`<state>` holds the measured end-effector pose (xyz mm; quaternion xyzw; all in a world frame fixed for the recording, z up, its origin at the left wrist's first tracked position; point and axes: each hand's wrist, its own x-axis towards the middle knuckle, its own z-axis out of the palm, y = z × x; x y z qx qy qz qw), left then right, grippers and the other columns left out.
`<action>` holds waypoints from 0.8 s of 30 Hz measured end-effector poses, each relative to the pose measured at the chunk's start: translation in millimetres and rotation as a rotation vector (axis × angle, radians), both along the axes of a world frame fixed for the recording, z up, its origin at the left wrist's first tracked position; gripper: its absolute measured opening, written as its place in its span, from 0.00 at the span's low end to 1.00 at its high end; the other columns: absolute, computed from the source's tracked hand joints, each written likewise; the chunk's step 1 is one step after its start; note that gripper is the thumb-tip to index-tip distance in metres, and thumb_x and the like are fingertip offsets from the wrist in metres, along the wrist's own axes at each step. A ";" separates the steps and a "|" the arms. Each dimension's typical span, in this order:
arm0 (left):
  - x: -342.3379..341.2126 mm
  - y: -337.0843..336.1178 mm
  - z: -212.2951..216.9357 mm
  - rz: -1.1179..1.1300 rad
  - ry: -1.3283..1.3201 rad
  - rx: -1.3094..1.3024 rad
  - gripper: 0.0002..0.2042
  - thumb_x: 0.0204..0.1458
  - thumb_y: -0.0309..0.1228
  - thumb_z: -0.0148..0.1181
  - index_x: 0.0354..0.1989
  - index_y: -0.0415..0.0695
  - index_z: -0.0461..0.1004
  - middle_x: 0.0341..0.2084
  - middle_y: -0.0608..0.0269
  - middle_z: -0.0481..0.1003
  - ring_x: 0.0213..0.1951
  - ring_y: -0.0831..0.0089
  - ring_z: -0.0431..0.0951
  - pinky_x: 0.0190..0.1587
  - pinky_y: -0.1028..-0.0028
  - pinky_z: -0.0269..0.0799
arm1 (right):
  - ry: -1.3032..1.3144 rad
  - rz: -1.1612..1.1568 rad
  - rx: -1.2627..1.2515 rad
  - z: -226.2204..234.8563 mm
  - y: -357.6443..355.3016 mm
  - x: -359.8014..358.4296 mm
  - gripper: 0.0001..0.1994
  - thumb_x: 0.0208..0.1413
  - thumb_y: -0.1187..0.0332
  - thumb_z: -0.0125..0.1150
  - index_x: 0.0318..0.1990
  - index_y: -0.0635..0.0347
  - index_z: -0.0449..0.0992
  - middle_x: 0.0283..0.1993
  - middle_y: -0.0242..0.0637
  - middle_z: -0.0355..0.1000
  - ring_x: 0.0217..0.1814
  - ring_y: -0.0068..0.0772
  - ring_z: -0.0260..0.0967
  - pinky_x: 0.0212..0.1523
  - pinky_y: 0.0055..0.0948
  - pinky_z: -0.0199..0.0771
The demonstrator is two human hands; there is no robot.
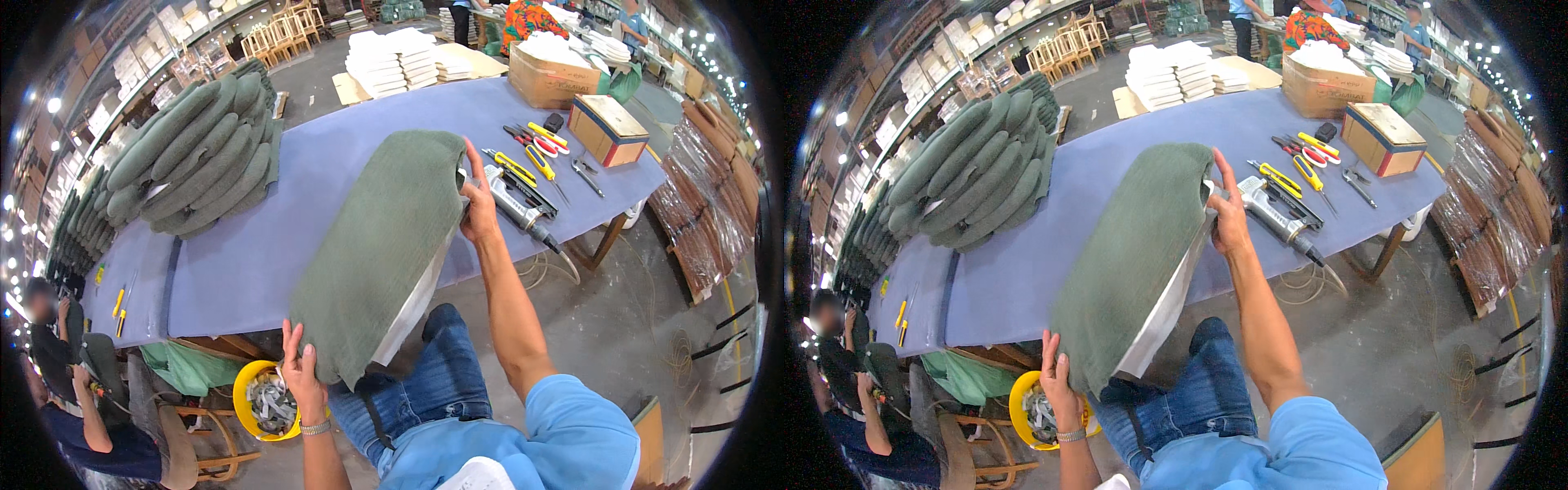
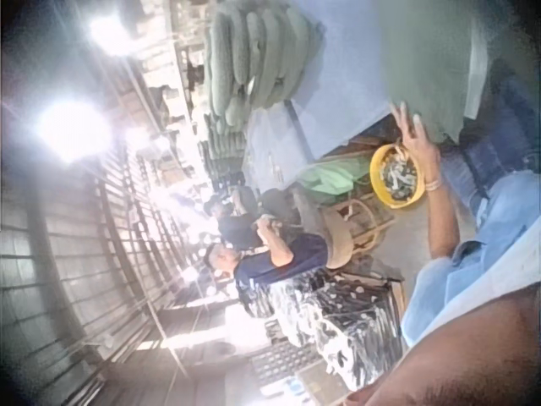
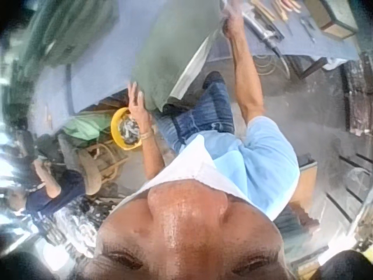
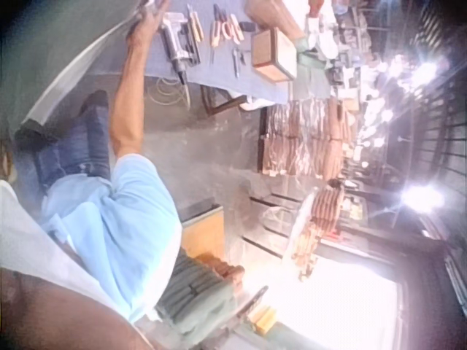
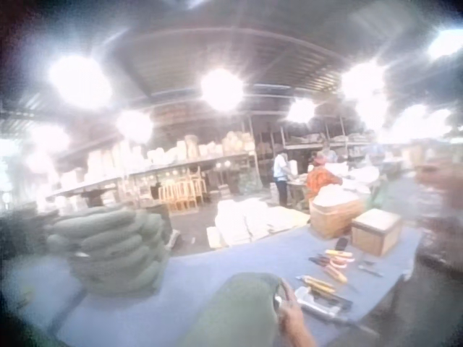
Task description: The person assembles a cushion by folding green fabric over a white foam core and securing it with a staple gun. They trim excess fabric with a utility knife and scissors, then place the finished cushion on a stack of similar items.
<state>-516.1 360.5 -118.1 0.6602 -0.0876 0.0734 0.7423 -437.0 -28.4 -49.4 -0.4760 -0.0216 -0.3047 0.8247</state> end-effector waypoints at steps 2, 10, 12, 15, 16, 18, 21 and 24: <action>5.7 9.5 -18.1 0.017 0.007 -0.025 0.20 0.63 0.27 0.59 0.63 0.34 0.74 0.76 0.51 0.56 0.73 0.62 0.61 0.73 0.63 0.56 | -0.115 0.005 -0.198 15.8 -7.1 -1.2 0.44 0.45 0.73 0.56 0.77 0.48 0.59 0.64 0.40 0.70 0.59 0.30 0.69 0.62 0.35 0.70; 35.7 78.9 2.8 -0.223 0.259 -0.425 0.25 0.67 0.43 0.51 0.61 0.34 0.74 0.68 0.52 0.68 0.66 0.66 0.70 0.70 0.62 0.65 | -0.239 0.116 -0.643 96.6 8.1 -33.7 0.34 0.53 0.72 0.65 0.71 0.50 0.66 0.35 0.24 0.65 0.33 0.13 0.62 0.34 0.17 0.60; 36.7 93.3 13.0 -0.255 0.356 -0.531 0.24 0.67 0.44 0.51 0.58 0.35 0.74 0.66 0.52 0.71 0.64 0.68 0.73 0.69 0.62 0.67 | -0.206 0.153 -0.649 103.7 11.5 -43.1 0.36 0.53 0.74 0.63 0.72 0.55 0.63 0.40 0.26 0.66 0.37 0.15 0.64 0.38 0.18 0.63; 44.0 80.8 -6.6 -0.116 0.194 -0.218 0.26 0.66 0.48 0.52 0.60 0.36 0.72 0.68 0.51 0.68 0.65 0.66 0.71 0.69 0.62 0.67 | -0.283 0.146 -0.652 108.2 11.5 -32.6 0.35 0.55 0.68 0.64 0.72 0.58 0.61 0.48 0.33 0.70 0.47 0.22 0.69 0.48 0.24 0.68; 41.1 74.3 -11.4 -0.108 0.040 -0.063 0.28 0.68 0.46 0.50 0.68 0.36 0.67 0.71 0.51 0.63 0.68 0.62 0.67 0.72 0.60 0.62 | -0.354 0.145 -0.638 116.9 13.5 -27.5 0.34 0.56 0.67 0.65 0.71 0.57 0.63 0.44 0.30 0.69 0.44 0.20 0.67 0.46 0.23 0.67; 40.7 42.5 -14.1 -0.040 -0.130 0.066 0.31 0.67 0.44 0.52 0.72 0.36 0.59 0.74 0.50 0.59 0.72 0.61 0.61 0.74 0.61 0.55 | -0.472 0.146 -0.604 150.3 33.3 -26.5 0.35 0.57 0.62 0.69 0.70 0.59 0.62 0.49 0.33 0.71 0.50 0.25 0.68 0.53 0.29 0.69; 61.0 -32.3 -9.7 0.106 -0.360 0.227 0.38 0.66 0.42 0.55 0.78 0.36 0.47 0.77 0.50 0.52 0.77 0.60 0.52 0.76 0.63 0.46 | -0.707 -0.297 -1.039 219.0 58.6 -14.5 0.44 0.48 0.54 0.79 0.70 0.59 0.63 0.62 0.44 0.72 0.61 0.37 0.71 0.64 0.34 0.68; 95.0 -92.6 10.3 -0.176 -0.227 0.099 0.49 0.62 0.34 0.65 0.79 0.39 0.32 0.80 0.51 0.38 0.78 0.54 0.46 0.77 0.58 0.44 | -0.893 -0.495 -1.275 262.1 111.8 -4.6 0.43 0.46 0.63 0.78 0.71 0.53 0.64 0.62 0.45 0.74 0.60 0.46 0.73 0.63 0.38 0.72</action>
